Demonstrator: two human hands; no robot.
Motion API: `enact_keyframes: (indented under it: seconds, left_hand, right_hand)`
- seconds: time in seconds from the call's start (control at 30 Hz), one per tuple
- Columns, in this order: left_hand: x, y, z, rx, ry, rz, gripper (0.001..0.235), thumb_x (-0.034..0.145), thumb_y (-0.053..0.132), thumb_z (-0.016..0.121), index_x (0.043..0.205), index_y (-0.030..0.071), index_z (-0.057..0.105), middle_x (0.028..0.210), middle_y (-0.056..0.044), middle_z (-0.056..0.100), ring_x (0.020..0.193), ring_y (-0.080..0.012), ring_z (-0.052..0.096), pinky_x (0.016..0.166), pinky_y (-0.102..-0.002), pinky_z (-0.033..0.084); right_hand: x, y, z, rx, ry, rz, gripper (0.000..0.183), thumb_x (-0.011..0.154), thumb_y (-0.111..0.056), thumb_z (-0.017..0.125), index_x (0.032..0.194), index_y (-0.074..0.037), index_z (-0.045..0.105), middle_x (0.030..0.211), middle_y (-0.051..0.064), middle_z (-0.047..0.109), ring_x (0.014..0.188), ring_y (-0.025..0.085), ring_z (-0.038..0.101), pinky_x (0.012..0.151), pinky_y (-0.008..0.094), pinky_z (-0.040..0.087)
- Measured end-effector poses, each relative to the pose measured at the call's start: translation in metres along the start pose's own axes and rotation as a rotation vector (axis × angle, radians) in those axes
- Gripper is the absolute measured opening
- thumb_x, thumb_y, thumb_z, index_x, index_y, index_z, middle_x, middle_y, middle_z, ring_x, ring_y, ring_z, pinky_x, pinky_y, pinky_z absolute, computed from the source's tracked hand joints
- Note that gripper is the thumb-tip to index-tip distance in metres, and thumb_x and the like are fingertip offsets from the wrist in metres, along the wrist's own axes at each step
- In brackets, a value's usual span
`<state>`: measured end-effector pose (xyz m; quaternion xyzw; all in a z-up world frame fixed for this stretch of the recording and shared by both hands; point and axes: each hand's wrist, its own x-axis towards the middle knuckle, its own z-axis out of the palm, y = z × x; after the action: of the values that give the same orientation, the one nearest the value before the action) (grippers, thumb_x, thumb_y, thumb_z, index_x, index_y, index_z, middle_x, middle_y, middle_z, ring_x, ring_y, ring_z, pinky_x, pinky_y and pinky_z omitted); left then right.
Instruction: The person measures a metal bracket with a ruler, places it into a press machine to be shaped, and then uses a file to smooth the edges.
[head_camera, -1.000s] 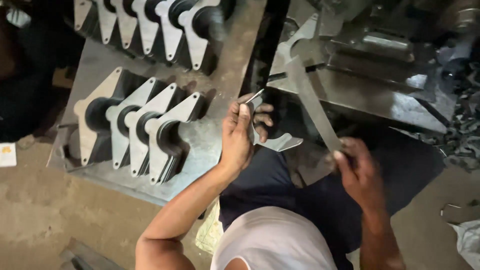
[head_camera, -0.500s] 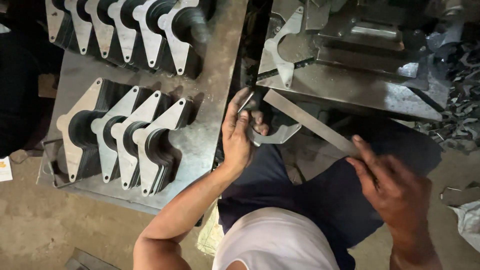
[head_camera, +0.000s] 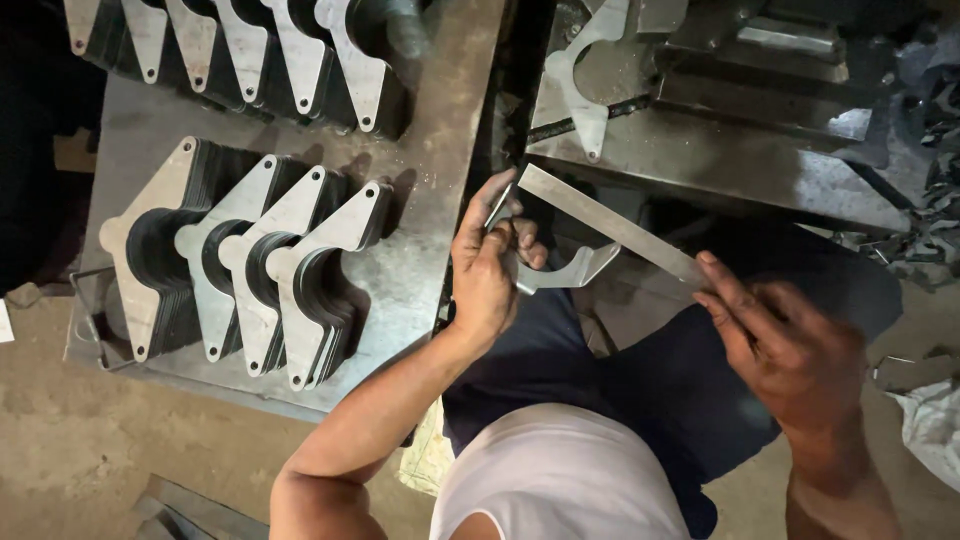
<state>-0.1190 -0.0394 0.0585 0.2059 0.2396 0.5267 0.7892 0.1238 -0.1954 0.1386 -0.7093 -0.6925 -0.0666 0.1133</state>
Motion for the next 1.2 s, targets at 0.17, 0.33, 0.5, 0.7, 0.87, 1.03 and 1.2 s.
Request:
enact_keyframes:
  seconds: [0.17, 0.33, 0.5, 0.7, 0.87, 1.03, 1.2]
  left_hand:
    - [0.001, -0.002, -0.002, 0.05, 0.015, 0.03, 0.055, 0.1, -0.013, 0.031, 0.15, 0.002, 0.047, 0.121, -0.009, 0.045, 0.085, -0.0166, 0.051, 0.068, -0.032, 0.05]
    - [-0.001, -0.003, -0.005, -0.03, 0.001, -0.008, 0.056, 0.103, -0.014, 0.031, 0.154, 0.003, 0.047, 0.117, -0.014, 0.049, 0.086, -0.0162, 0.05, 0.072, -0.033, 0.051]
    - [-0.001, -0.003, -0.003, -0.016, 0.012, 0.007, 0.057, 0.1, -0.015, 0.031, 0.151, 0.002, 0.047, 0.122, -0.01, 0.046, 0.087, -0.0167, 0.051, 0.071, -0.033, 0.05]
    - [-0.002, -0.002, -0.002, -0.003, 0.009, 0.008, 0.055, 0.101, -0.015, 0.031, 0.151, 0.001, 0.047, 0.122, -0.009, 0.046, 0.088, -0.0173, 0.051, 0.072, -0.033, 0.051]
    - [-0.003, -0.001, 0.0, -0.033, 0.016, -0.014, 0.053, 0.103, -0.014, 0.032, 0.152, 0.001, 0.046, 0.122, -0.009, 0.045, 0.088, -0.0168, 0.051, 0.073, -0.033, 0.051]
    - [-0.003, -0.001, 0.0, -0.002, 0.027, -0.025, 0.053, 0.102, -0.013, 0.032, 0.152, 0.001, 0.046, 0.122, -0.009, 0.045, 0.087, -0.0168, 0.052, 0.073, -0.033, 0.051]
    - [-0.002, 0.001, -0.001, -0.029, 0.019, -0.034, 0.054, 0.102, -0.013, 0.032, 0.152, 0.001, 0.046, 0.122, -0.009, 0.045, 0.087, -0.0164, 0.051, 0.074, -0.033, 0.05]
  right_hand:
    - [0.005, -0.007, -0.003, 0.015, -0.03, 0.027, 0.048, 0.09, -0.031, 0.087, 0.136, -0.03, 0.074, 0.077, -0.002, 0.064, 0.056, 0.009, 0.053, 0.05, 0.03, 0.044]
    - [0.003, -0.008, 0.001, 0.042, -0.03, 0.022, 0.048, 0.092, -0.029, 0.087, 0.139, -0.029, 0.073, 0.079, -0.002, 0.063, 0.058, 0.008, 0.052, 0.048, 0.027, 0.044]
    - [0.005, -0.01, -0.003, 0.05, -0.04, 0.025, 0.047, 0.094, -0.029, 0.087, 0.139, -0.029, 0.074, 0.078, -0.002, 0.062, 0.055, 0.007, 0.053, 0.05, 0.028, 0.045]
    - [0.003, -0.007, -0.001, 0.046, -0.03, 0.021, 0.048, 0.093, -0.03, 0.088, 0.139, -0.029, 0.074, 0.081, -0.003, 0.063, 0.057, 0.006, 0.056, 0.052, 0.027, 0.048]
    - [-0.003, -0.001, 0.004, 0.031, -0.057, 0.005, 0.05, 0.094, -0.029, 0.087, 0.142, -0.028, 0.073, 0.081, -0.004, 0.063, 0.06, 0.006, 0.057, 0.051, 0.023, 0.048]
    - [0.004, -0.006, 0.002, 0.042, -0.043, 0.022, 0.049, 0.09, -0.031, 0.087, 0.137, -0.028, 0.074, 0.077, -0.003, 0.064, 0.058, 0.008, 0.054, 0.051, 0.029, 0.045]
    - [0.011, -0.01, 0.0, 0.061, -0.045, 0.026, 0.047, 0.092, -0.029, 0.087, 0.137, -0.027, 0.075, 0.077, -0.003, 0.063, 0.056, 0.007, 0.053, 0.049, 0.028, 0.044]
